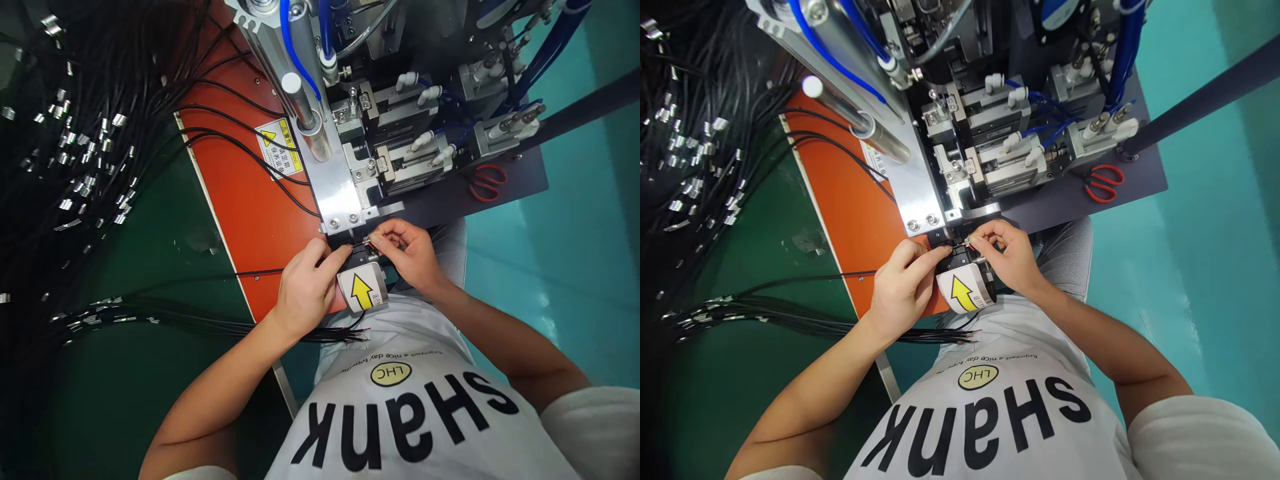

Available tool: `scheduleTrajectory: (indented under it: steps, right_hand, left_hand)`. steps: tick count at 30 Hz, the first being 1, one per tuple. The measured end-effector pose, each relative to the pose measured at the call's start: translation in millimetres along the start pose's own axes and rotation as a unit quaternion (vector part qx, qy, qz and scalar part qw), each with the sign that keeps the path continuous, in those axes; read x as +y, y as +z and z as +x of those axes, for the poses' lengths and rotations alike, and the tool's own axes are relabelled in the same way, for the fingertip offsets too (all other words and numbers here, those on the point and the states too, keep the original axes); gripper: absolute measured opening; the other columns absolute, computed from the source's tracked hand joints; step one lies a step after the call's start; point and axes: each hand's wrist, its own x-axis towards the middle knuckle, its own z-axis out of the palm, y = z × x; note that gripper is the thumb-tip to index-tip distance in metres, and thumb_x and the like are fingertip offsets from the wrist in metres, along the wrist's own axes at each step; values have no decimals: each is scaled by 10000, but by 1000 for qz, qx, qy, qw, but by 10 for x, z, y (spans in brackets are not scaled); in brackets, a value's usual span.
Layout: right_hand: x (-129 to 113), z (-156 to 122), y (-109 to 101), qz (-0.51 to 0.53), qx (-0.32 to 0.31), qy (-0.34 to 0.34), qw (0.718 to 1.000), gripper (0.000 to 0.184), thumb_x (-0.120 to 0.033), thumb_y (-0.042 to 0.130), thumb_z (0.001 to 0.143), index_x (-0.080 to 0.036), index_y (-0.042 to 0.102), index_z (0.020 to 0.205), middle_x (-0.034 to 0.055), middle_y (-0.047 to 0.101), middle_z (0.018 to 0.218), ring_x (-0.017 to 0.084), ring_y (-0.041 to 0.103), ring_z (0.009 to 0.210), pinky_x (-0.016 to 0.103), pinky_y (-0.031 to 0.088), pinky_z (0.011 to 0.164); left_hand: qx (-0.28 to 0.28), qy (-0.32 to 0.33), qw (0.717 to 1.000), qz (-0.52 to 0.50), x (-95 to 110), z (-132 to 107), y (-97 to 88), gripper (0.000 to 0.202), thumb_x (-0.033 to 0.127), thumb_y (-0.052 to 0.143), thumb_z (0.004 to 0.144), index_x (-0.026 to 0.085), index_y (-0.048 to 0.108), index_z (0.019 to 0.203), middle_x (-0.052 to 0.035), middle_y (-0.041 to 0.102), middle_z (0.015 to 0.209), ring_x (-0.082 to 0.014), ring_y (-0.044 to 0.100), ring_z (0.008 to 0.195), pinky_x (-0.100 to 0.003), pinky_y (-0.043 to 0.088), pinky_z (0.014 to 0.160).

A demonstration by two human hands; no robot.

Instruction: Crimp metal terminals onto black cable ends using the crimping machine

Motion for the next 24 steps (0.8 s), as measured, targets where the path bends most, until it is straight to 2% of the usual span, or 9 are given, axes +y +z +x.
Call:
scheduleTrajectory:
  steps: [6, 17, 24]
  right_hand:
    - [29, -6, 29, -22, 21, -36, 999, 125, -316, 688, 858, -200, 660, 820, 23, 671, 847, 145, 607, 754, 301, 484, 691]
    - [-25, 36, -20, 27, -15, 50, 998, 213, -375, 736, 814, -188, 643, 767, -9, 623, 695, 119, 555, 621, 275, 448, 588]
    - [-20, 41, -34, 39, -39, 63, 996, 220, -377, 723, 830, -188, 631, 767, -20, 602, 680, 107, 531, 588, 272, 433, 583]
  left_hand:
    - [4, 4, 1000, -1, -7, 2, 6, 354, 133, 406, 958, 222, 630, 1218, -51, 504, 838, -152, 557, 763, -252, 482, 622]
    - [2, 3, 1000, -2, -3, 2, 11, 341, 121, 435, 945, 210, 633, 1207, -54, 504, 847, -158, 565, 783, -259, 484, 649]
    - [1, 3, 1000, -2, -9, 0, 17, 338, 115, 443, 942, 202, 631, 1209, -55, 505, 853, -157, 557, 789, -262, 482, 657]
